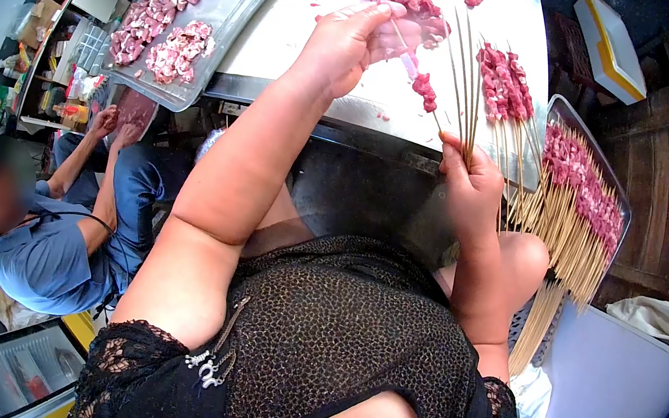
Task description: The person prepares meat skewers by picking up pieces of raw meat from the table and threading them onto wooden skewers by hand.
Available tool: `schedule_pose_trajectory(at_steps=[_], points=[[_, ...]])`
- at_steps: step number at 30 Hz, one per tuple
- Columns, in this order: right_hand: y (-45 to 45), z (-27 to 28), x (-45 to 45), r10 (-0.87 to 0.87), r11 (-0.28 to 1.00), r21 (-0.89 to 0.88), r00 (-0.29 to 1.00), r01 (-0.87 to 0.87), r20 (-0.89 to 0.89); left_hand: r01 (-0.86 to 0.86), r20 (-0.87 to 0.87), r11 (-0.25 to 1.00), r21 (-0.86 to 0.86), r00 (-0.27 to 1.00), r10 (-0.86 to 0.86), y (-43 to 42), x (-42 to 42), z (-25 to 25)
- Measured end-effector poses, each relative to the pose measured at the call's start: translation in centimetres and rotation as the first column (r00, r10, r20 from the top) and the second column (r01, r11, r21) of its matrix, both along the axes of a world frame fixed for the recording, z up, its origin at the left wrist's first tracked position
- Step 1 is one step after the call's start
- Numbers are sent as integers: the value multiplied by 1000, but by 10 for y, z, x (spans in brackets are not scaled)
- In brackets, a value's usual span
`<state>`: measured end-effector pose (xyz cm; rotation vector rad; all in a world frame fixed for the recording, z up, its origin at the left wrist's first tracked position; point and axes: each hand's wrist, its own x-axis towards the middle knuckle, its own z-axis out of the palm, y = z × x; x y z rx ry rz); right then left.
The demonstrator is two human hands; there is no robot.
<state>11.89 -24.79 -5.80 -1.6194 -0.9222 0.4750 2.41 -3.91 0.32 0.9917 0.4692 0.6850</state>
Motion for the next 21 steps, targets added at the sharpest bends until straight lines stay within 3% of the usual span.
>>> schedule_pose_trajectory(at_steps=[5,7,10,15,17,21], points=[[0,-2,-2,27,999,27,988,-23,-153,17,-29,1000,23,999,-17,-7,1,2],[0,-3,-2,91,996,42,932,-82,-350,46,-49,998,36,998,-44,-10,3,-4],[1,3,-5,75,997,44,881,-61,-468,116,-47,993,33,992,-115,-7,3,-11],[1,1,-2,55,998,38,918,-43,-392,193,93,980,-45,978,-188,-2,-1,-6],[1,-4,-2,65,997,53,932,-49,-357,165,95,986,19,981,-166,-4,-2,0],[1,-7,-2,85,996,61,918,-67,-388,43,96,998,-41,995,-39,0,2,-7]])
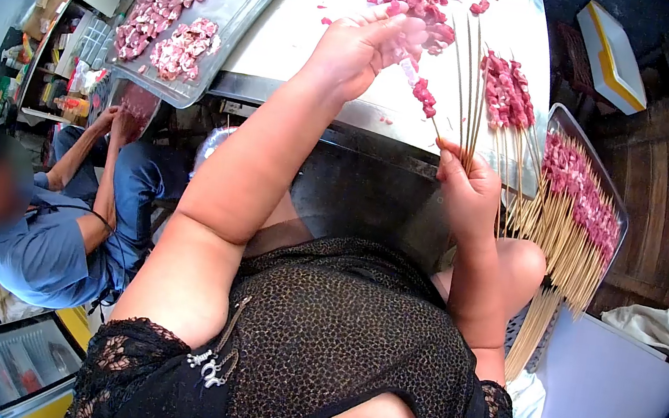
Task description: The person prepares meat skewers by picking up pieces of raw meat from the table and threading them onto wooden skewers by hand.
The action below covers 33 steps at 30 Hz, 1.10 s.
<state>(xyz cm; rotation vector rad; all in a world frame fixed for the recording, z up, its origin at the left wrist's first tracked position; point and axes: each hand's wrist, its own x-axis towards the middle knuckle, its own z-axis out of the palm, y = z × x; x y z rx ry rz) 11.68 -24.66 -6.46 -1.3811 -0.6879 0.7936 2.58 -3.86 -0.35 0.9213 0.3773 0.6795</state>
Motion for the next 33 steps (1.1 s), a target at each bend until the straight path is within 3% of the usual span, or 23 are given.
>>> schedule_pose_trajectory(at_steps=[8,12,14,17,23,33], points=[[1,3,-3,19,1000,-23,997,-18,81,-241,-2,965,-106,970,242,6,5,-5],[0,4,-5,24,999,-38,999,-23,23,-206,-29,976,-71,978,204,10,1,-1],[0,4,-5,17,999,-39,1000,-17,-4,-107,92,989,-98,989,116,9,0,0],[1,-3,-3,-25,1000,-19,1000,25,-5,-92,76,990,-107,992,101,8,-1,4],[0,2,-1,-31,999,-18,990,34,137,-66,40,995,-78,997,69,7,-2,8],[6,-5,-5,-65,998,17,983,63,174,-150,118,983,-107,980,162,-7,5,4]])
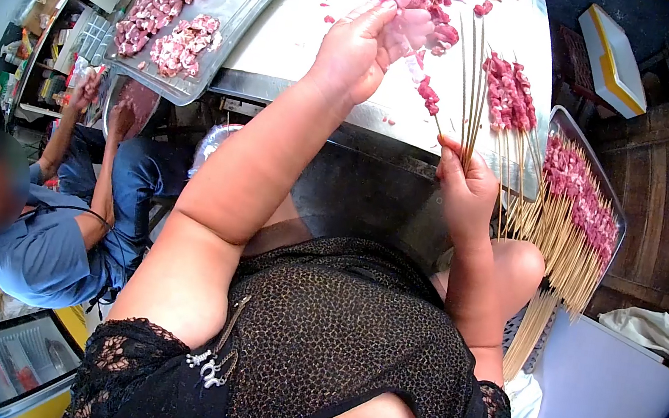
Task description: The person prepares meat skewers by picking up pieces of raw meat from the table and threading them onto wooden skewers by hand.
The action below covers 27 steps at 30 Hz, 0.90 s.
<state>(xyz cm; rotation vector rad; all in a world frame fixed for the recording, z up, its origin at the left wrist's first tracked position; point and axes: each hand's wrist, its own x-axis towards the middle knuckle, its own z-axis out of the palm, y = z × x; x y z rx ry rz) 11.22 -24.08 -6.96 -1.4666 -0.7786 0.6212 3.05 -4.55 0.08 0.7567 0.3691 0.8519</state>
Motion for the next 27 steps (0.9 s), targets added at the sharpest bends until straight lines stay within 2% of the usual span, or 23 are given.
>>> schedule_pose_trajectory(at_steps=[5,7,8,10,13,15,16,18,20,22,23,24,26,27], points=[[-1,5,-1,29,1000,-8,995,-30,-91,48,-48,998,32,998,-47,-5,-1,0],[-1,9,0,82,997,24,958,-79,-273,103,-70,993,61,993,-99,-9,2,-8],[0,11,1,82,997,24,959,-78,-273,159,-94,983,90,984,-150,-11,4,-12],[0,15,3,95,995,10,913,-100,-396,183,-117,979,92,978,-172,-15,4,-11],[0,18,5,98,995,42,922,-89,-376,198,-118,975,99,975,-186,-11,6,-10],[0,17,6,93,996,42,932,-84,-350,330,-54,938,-108,940,-337,-9,5,-9],[0,17,6,90,996,42,939,-81,-331,333,-46,937,-106,940,-339,-12,7,-9],[0,18,4,77,997,19,949,-75,-306,346,-240,938,-21,909,-341,-21,8,-12],[-2,24,0,54,998,-25,941,-66,-334,364,-174,931,-12,916,-361,-19,10,-18],[-6,22,-1,53,994,-71,948,-79,-314,264,-131,964,-29,955,-266,-19,11,-16],[-7,16,-2,55,993,-90,960,-82,-273,197,-107,976,-97,972,-207,-20,13,-15],[-7,15,-4,59,990,-108,971,-85,-231,197,-104,976,-96,973,-206,-19,14,-18],[-6,17,-12,56,990,-117,975,-83,-214,187,-12,957,-223,981,-195,-17,16,-26],[-5,17,-16,65,990,-111,981,-86,-181,134,-78,962,-239,985,-156,-24,18,-15]])
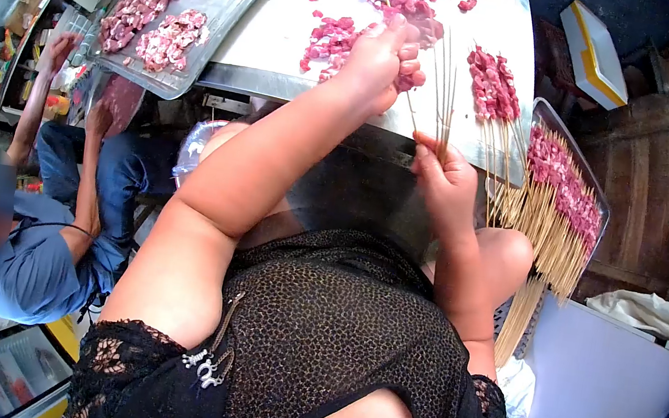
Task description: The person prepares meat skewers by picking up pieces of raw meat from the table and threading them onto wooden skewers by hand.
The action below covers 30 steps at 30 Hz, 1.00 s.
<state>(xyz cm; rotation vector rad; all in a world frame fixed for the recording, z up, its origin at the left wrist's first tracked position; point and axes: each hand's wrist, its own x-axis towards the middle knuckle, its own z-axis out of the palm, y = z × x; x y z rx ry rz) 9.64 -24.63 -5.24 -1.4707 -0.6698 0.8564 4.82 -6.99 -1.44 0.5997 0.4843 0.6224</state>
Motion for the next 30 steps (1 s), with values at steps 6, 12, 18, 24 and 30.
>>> schedule_pose_trajectory(at_steps=[6,12,18,24,30], points=[[-6,22,-3,-4,999,52,974,-8,226,76,169,985,157,980,-103,-4,-2,19],[-33,56,51,-347,937,242,720,250,601,-67,-33,874,481,995,94,29,-12,47],[-49,39,102,-86,937,5,219,349,972,285,-415,325,902,784,462,80,-9,-9],[-60,66,66,-305,944,97,723,316,620,354,-489,341,871,691,532,101,-16,-7],[-61,46,0,59,998,30,944,-52,-323,692,-439,-210,691,632,639,88,-19,-21]])
